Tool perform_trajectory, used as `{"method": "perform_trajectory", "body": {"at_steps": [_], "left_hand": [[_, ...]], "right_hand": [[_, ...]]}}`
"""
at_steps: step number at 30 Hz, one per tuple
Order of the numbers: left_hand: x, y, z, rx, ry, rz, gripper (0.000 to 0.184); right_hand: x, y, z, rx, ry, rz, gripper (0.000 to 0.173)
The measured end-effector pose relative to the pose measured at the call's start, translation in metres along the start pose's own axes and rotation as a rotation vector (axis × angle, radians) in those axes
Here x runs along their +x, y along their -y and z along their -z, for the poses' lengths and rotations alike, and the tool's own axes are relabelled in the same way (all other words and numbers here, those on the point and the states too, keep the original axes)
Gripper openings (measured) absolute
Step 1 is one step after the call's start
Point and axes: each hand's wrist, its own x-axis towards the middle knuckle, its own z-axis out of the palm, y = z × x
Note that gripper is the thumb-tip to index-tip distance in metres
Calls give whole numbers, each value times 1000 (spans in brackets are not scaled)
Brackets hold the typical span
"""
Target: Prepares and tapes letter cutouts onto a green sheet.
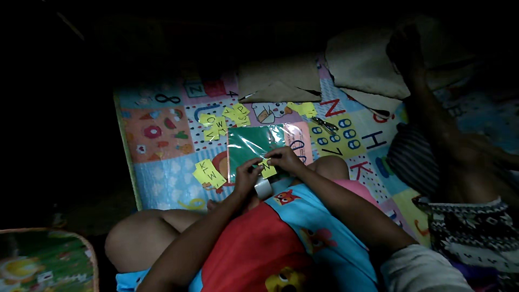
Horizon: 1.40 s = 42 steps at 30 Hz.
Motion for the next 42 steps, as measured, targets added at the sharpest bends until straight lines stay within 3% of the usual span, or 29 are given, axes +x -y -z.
{"method": "perform_trajectory", "body": {"at_steps": [14,28,42], "left_hand": [[1,1,-2,-60,-49,73,20],[1,-4,-2,78,-25,74,22],[1,-6,-3,122,-25,55,16]], "right_hand": [[0,3,1,-74,18,-39,17],[0,7,0,-256,46,-75,20],[1,10,1,-233,60,-156,16]]}}
